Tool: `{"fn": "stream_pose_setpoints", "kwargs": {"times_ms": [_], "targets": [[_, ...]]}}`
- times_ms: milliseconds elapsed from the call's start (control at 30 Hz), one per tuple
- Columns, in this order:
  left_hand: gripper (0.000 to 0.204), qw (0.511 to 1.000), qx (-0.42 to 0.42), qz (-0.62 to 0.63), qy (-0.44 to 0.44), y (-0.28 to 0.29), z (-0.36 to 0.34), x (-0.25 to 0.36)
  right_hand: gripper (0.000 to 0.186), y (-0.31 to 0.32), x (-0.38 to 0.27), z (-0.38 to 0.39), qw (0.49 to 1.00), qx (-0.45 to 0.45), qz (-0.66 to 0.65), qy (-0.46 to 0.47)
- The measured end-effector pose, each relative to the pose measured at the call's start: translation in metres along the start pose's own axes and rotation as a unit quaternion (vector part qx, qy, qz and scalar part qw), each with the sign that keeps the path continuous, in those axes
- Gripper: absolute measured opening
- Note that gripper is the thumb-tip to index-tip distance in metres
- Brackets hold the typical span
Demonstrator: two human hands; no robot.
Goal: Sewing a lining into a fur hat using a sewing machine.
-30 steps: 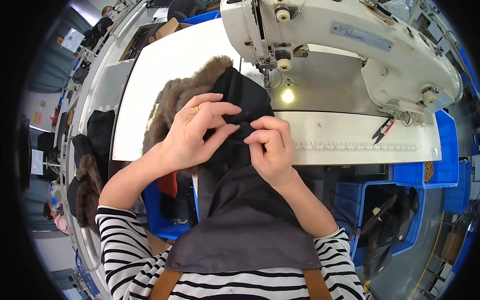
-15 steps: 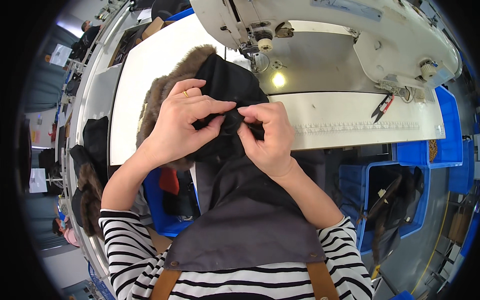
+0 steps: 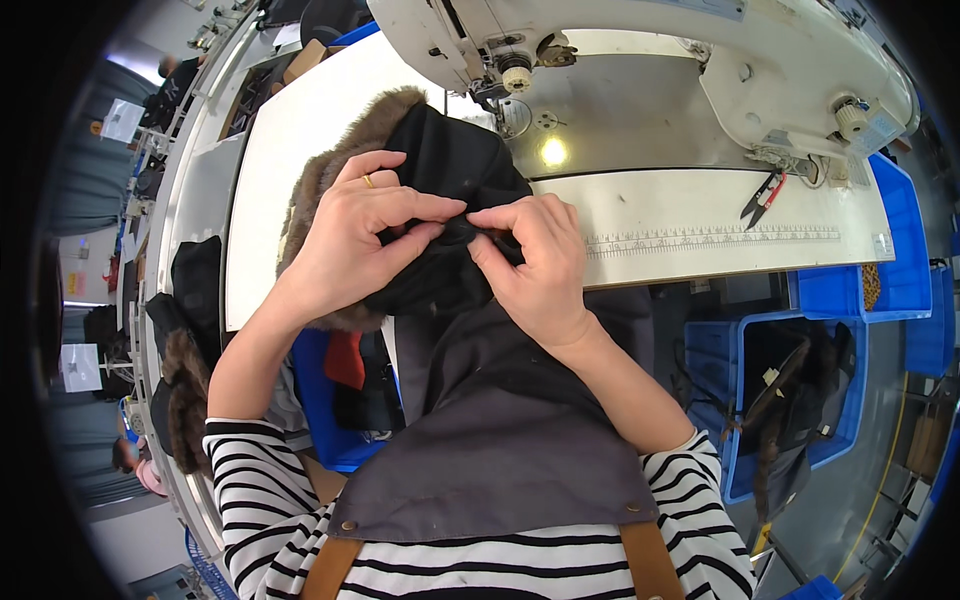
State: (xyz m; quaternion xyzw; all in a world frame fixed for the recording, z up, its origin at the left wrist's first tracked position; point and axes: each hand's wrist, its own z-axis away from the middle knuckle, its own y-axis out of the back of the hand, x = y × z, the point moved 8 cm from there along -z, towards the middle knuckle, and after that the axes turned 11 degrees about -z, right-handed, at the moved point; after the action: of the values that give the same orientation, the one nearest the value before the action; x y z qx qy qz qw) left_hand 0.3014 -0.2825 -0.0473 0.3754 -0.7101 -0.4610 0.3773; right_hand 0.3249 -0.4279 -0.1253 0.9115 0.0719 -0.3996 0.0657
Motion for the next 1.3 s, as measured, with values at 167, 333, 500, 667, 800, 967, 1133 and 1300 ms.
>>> {"fn": "stream_pose_setpoints", "kwargs": {"times_ms": [167,333,500,667,800,967,1133,1300], "targets": [[0.032,0.998,0.050,-0.017,0.016,-0.001,0.003,-0.002,0.018,-0.003,0.009,0.006,0.997,-0.003,-0.046,-0.060],[0.028,0.984,0.149,-0.096,0.021,0.008,0.005,-0.003,0.013,-0.010,0.018,0.014,0.982,-0.050,-0.102,-0.152],[0.026,0.994,0.068,-0.080,0.011,0.002,0.003,-0.006,0.017,-0.010,0.027,0.021,0.945,-0.035,-0.217,-0.244],[0.012,0.998,0.032,-0.051,0.003,0.001,-0.003,-0.006,0.018,-0.009,0.023,0.018,0.943,-0.032,-0.233,-0.235],[0.008,0.999,0.006,-0.021,0.043,-0.004,0.000,-0.012,0.016,-0.002,0.010,0.007,0.984,-0.038,-0.122,-0.125],[0.012,0.986,0.147,-0.073,-0.001,0.007,0.007,-0.002,0.019,-0.010,0.001,0.003,0.997,-0.073,0.019,-0.031],[0.016,0.965,0.163,-0.204,-0.006,0.023,0.015,-0.001,0.022,-0.074,0.038,0.013,0.883,-0.245,-0.185,-0.356],[0.010,0.934,0.002,-0.349,-0.076,0.012,-0.001,-0.021,0.034,-0.153,0.028,0.033,0.626,-0.151,-0.543,-0.538]]}}
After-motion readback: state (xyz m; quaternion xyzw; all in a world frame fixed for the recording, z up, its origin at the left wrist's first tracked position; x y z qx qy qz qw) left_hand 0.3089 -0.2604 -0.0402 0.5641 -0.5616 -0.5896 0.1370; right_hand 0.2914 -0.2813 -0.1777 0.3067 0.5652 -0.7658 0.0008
